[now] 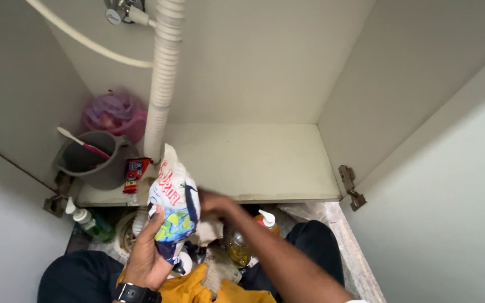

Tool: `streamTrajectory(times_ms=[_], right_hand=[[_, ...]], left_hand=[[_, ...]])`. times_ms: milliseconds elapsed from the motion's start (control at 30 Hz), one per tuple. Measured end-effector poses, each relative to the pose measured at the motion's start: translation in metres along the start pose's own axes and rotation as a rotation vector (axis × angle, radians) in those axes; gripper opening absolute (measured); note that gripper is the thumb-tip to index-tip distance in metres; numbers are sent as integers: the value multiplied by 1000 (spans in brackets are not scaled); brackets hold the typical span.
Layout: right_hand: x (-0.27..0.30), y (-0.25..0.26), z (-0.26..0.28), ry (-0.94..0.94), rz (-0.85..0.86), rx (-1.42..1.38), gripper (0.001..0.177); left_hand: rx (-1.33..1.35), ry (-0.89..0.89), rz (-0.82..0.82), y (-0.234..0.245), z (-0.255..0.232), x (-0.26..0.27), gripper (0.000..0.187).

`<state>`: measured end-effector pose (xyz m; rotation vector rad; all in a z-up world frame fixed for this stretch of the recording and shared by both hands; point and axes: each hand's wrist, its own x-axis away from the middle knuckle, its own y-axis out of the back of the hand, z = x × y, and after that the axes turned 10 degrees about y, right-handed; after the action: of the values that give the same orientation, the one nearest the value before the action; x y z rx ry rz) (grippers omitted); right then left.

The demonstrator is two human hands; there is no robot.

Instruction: The person sits under a bathroom sink and wipes several items with a cloth, including a small red packet, a green box, and a large white-and-blue sachet. They then place the cleaned items back on the cabinet shelf.

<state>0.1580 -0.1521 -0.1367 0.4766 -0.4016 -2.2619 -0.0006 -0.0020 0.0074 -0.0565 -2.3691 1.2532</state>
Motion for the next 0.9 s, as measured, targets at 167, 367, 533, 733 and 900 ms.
streamTrajectory(times_ms=[167,367,533,733,900], right_hand=[[30,99,53,-169,-380,153,52],[67,93,76,-346,-182,240,52],[59,104,115,-680,214,417,52],[59,127,183,-215,-466,-345,47],[49,122,214,-132,-535,151,38]], left_hand=[[25,58,28,-20,-9,3,50],[90,21,-44,-43,-1,-5,55],[148,-10,58,-53,7,-17,54],[205,-39,110,-53,21,-32,53],[28,-130,148,-41,32,-39,53]])
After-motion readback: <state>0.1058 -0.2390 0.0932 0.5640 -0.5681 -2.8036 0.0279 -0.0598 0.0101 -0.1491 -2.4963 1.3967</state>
